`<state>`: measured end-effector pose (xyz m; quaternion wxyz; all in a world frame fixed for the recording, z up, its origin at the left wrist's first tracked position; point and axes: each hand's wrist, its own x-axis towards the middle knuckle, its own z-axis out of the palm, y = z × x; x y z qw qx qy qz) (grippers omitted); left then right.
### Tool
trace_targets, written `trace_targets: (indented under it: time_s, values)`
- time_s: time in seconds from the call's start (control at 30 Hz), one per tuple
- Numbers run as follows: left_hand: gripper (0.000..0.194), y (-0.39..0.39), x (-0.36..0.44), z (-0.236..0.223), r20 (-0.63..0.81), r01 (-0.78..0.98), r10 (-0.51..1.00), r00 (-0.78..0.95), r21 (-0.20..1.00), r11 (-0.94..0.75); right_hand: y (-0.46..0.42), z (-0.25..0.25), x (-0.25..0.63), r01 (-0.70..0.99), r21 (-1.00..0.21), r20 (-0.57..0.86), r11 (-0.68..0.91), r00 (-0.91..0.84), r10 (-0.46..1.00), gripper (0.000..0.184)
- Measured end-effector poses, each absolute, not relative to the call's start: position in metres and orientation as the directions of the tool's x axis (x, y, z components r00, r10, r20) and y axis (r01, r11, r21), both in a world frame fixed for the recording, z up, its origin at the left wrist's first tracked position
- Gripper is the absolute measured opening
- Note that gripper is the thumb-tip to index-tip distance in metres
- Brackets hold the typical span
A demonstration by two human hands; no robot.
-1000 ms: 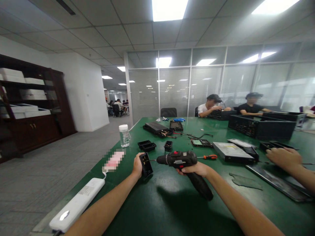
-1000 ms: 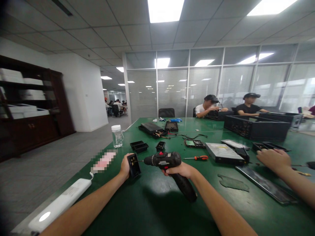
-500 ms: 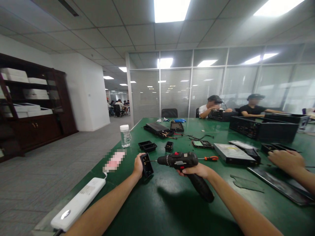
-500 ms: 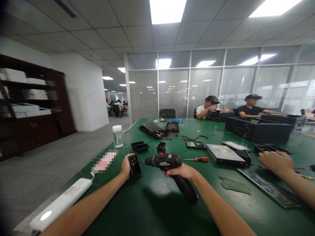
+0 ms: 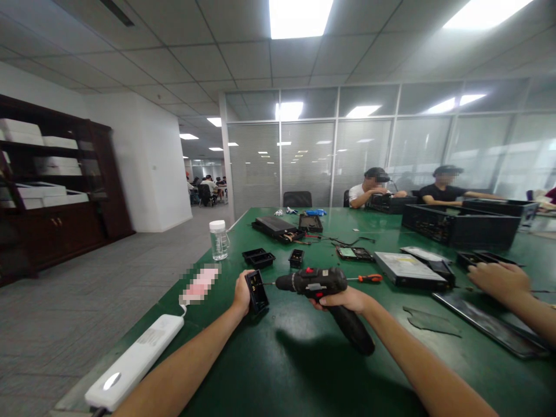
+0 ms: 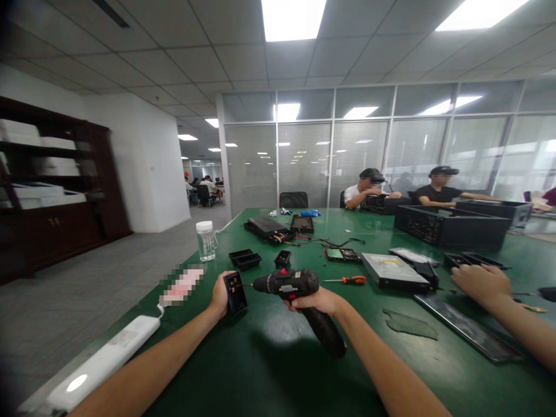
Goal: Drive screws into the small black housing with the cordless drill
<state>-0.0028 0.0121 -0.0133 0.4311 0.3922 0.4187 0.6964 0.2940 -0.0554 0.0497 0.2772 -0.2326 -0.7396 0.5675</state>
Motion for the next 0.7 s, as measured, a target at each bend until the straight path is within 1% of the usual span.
trace_targets:
  time_s: [0.17,0.3,0.47,0.7]
  values:
    - [0.039,0.0102,-0.002,-0.0112,0.169,-0.29,0.93,-0.325,0.919,-0.268,-0.0565,0.051,0.294,0.03,-0.971,0.139,0.239,-0.742,0.656,0.032]
    - [0.036,0.0096,-0.002,-0.0111,0.161,-0.313,0.934,-0.318,0.913,-0.264,-0.0574,0.0516,0.2932,0.031,-0.975,0.129,0.221,-0.731,0.67,0.031]
    - [0.036,0.0105,-0.003,-0.0127,0.18,-0.296,0.928,-0.327,0.913,-0.281,-0.0589,0.054,0.292,0.002,-0.973,0.153,0.232,-0.746,0.649,0.03]
    - [0.035,0.0123,-0.0045,-0.0151,0.196,-0.267,0.922,-0.335,0.918,-0.292,-0.0573,0.053,0.2933,0.015,-0.969,0.15,0.245,-0.754,0.64,0.027]
